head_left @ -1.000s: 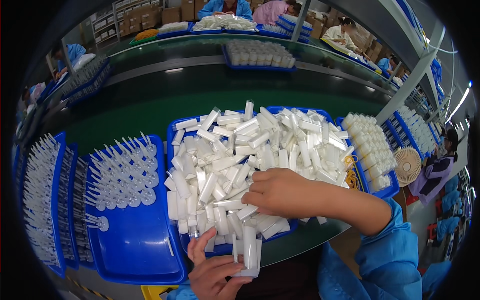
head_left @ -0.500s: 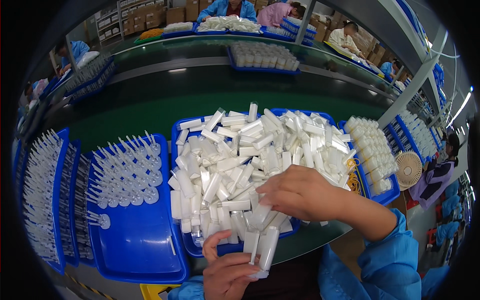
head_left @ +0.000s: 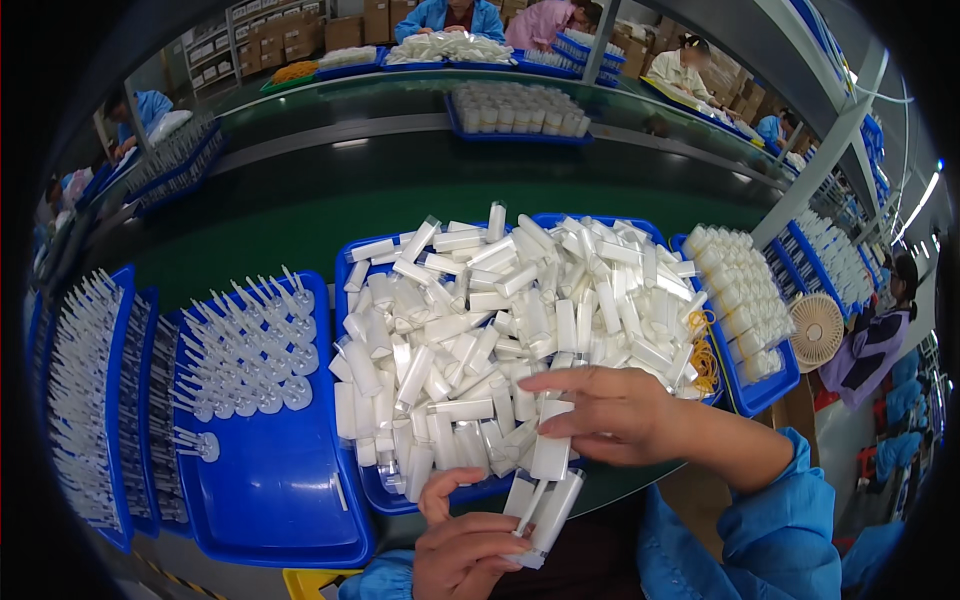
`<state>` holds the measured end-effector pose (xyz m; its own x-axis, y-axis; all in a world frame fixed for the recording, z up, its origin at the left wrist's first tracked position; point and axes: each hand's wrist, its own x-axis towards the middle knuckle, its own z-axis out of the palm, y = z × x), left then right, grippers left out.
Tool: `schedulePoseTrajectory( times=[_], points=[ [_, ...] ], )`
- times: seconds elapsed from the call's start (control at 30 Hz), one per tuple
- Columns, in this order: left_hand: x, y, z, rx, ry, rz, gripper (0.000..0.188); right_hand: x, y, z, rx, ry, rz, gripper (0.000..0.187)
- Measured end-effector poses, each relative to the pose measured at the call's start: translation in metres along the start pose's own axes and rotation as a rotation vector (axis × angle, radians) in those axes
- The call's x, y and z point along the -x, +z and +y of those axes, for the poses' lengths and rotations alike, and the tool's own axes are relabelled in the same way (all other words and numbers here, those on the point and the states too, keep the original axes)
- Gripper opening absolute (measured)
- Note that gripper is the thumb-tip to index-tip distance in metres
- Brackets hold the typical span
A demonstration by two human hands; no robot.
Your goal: The recorder is assembling small white plastic pump or dispenser parts at a factory workstation, grouping them with rubber bands.
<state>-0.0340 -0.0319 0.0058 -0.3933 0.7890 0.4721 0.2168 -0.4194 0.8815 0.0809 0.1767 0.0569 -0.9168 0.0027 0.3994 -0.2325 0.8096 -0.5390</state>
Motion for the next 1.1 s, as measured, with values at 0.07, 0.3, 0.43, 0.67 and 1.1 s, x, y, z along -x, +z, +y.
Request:
schedulePoseTrajectory(
  times=[0.07,0.3,0.43,0.67,1.1],
  points=[
    [0.002,0.002,0.000,0.018,-0.040,-0.010,0.016,-0.004,-0.007,-0.008,-0.215,0.109,-0.028,0.026],
    [-0.007,-0.001,-0.004,-0.338,0.299,-0.174,0.048,0.010,-0.012,-0.015,-0.860,0.620,0.045,0.022],
    [0.002,0.012,-0.007,-0.259,0.206,-0.120,0.012,0.011,-0.028,-0.019,-0.634,0.641,-0.071,0.025],
    [0.010,0.011,-0.011,-0.429,0.346,-0.145,0.014,0.020,-0.027,-0.029,-0.627,0.637,0.034,0.029],
    [0.007,0.009,-0.004,-0.429,0.385,-0.248,0.016,0.029,-0.033,-0.027,-0.753,0.477,-0.050,0.027]
  ],
)
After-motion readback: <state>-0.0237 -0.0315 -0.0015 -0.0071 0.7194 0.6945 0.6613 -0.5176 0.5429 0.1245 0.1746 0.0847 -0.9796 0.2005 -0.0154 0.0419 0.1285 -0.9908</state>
